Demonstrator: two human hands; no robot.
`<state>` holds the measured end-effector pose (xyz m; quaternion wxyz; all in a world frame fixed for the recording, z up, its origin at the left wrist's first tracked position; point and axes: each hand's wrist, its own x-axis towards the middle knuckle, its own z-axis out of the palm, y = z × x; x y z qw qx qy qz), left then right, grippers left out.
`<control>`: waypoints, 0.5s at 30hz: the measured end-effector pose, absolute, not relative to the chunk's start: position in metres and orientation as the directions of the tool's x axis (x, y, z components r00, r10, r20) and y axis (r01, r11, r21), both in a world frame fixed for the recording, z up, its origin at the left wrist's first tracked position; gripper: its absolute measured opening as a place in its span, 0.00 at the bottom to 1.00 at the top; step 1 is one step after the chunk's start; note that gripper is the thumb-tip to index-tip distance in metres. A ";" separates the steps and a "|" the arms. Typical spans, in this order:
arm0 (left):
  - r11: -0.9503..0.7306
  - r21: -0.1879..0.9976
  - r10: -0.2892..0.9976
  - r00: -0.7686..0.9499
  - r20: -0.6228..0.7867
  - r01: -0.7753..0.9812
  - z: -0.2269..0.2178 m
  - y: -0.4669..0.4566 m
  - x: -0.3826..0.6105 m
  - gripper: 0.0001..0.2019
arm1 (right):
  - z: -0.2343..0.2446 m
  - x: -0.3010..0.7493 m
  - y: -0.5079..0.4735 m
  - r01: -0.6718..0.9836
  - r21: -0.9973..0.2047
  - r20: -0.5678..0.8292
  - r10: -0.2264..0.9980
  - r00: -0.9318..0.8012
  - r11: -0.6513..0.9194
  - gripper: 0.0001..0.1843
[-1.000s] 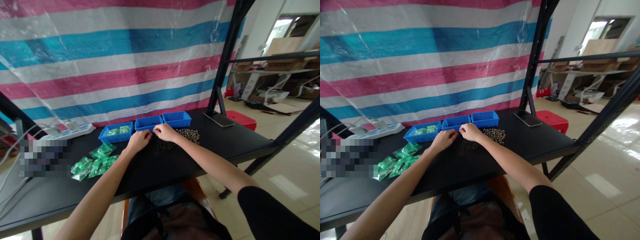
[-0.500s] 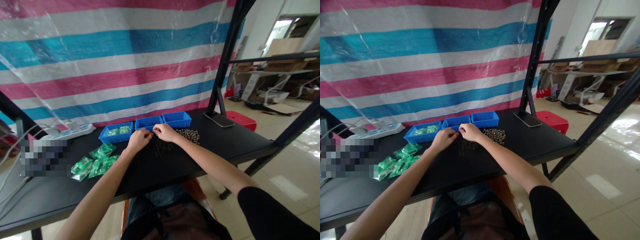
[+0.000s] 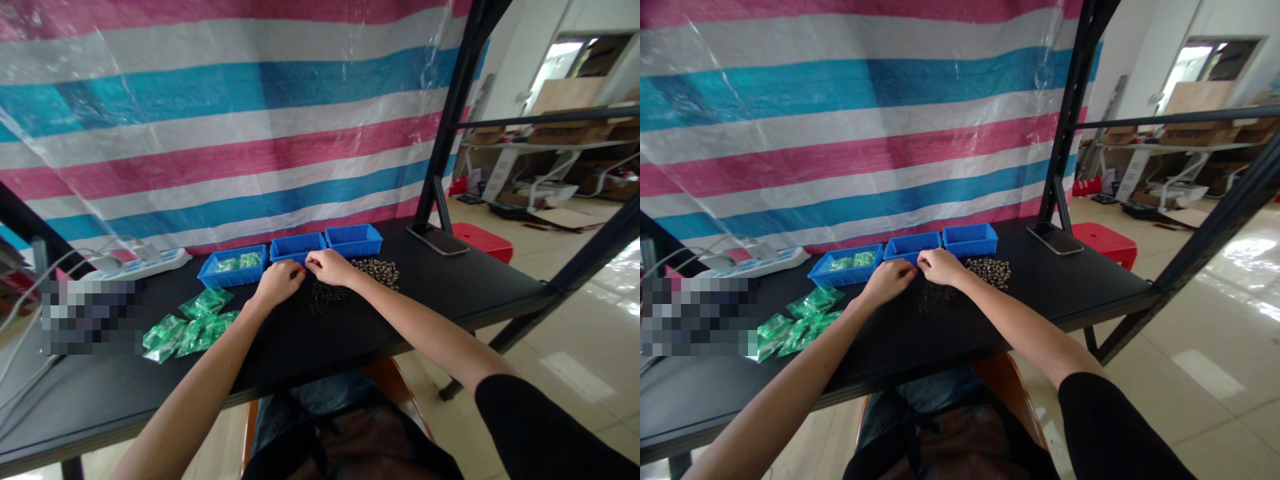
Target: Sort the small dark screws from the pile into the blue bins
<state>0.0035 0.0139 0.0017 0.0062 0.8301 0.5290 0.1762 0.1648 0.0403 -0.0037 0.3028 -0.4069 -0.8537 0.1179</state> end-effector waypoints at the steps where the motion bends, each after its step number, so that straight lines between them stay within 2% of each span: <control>1: -0.430 0.188 0.884 0.369 0.288 0.883 0.003 0.013 0.004 0.15 | -0.004 0.165 0.040 0.624 -0.446 0.420 0.766 -0.487 0.642 0.06; 8: -0.357 0.180 0.870 0.257 0.420 0.917 0.006 0.008 0.007 0.16 | 0.000 0.166 0.041 0.654 -0.433 0.430 0.779 -0.455 0.621 0.07; 15: -0.395 0.164 0.884 0.325 0.335 0.904 0.001 0.013 0.005 0.15 | -0.004 0.167 0.043 0.653 -0.397 0.429 0.759 -0.489 0.645 0.07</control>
